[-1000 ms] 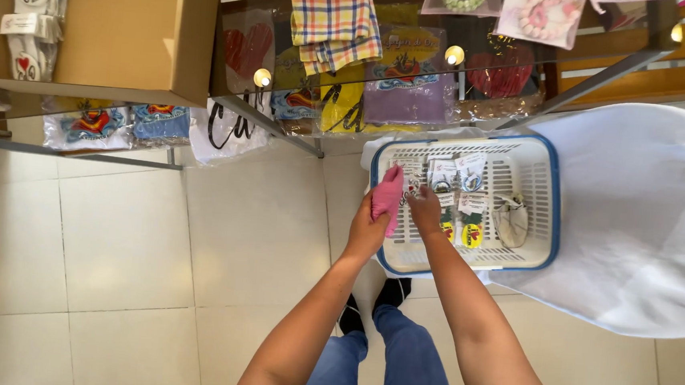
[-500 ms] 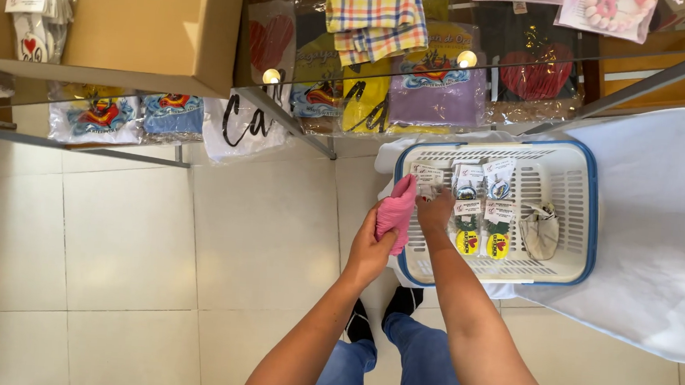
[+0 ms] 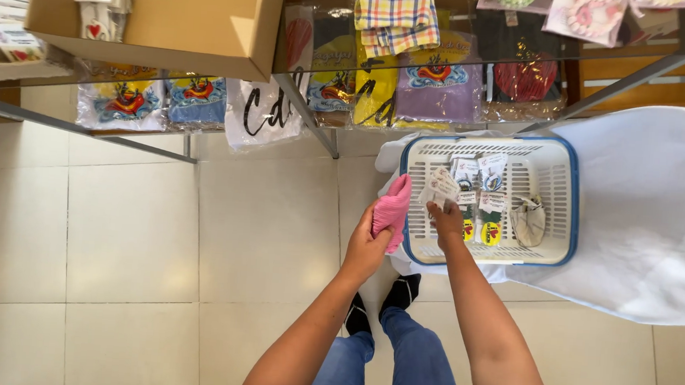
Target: Picking and sorting souvenir stickers and pins from a display shelf into a small basket.
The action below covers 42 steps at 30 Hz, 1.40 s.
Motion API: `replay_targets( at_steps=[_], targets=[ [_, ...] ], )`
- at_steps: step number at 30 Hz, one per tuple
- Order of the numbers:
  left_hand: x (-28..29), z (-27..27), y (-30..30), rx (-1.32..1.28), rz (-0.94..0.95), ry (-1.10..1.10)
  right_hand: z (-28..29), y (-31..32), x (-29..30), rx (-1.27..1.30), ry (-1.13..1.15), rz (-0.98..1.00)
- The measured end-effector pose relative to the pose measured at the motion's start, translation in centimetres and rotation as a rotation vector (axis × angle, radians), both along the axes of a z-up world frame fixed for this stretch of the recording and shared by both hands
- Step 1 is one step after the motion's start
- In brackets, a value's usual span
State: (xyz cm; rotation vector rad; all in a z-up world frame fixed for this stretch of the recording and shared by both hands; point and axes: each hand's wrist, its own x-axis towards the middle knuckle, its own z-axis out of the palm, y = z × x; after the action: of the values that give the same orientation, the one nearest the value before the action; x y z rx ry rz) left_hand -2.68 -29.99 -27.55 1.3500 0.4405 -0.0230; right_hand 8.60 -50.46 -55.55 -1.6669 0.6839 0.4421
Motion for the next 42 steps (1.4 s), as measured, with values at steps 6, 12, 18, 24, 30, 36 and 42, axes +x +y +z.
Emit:
replay_targets(
  at_steps=[6, 12, 18, 24, 30, 36, 42],
  targets=[
    [-1.9, 4.6, -0.1, -0.004, 0.017, -0.06, 16.6, 0.1, -6.9, 0.418, -0.066, -0.014],
    [-2.5, 11.5, 0.0, 0.142, -0.01, -0.028, 28.4, -0.5, -8.5, 0.622, -0.069, 0.022],
    [-2.7, 18.2, 2.0, 0.348, -0.052, -0.016, 39.3, 2.1, -6.5, 0.7, -0.124, 0.182],
    [-3.5, 25.1, 4.1, 0.359, 0.063, -0.113, 42.2, 4.8, -4.7, 0.685, -0.134, 0.345],
    [-4.3, 26.1, 9.1, 0.382, 0.132, -0.077, 45.6, 10.1, -3.3, 0.649, -0.131, 0.422],
    [-1.8, 24.5, 16.3, 0.333, 0.153, -0.103, 45.8, 17.6, 0.1, 0.586, -0.225, 0.412],
    [0.4, 27.2, 26.8, 0.302, 0.129, -0.189, 46.9, 26.8, 1.9, 0.579, -0.275, 0.338]
  ],
)
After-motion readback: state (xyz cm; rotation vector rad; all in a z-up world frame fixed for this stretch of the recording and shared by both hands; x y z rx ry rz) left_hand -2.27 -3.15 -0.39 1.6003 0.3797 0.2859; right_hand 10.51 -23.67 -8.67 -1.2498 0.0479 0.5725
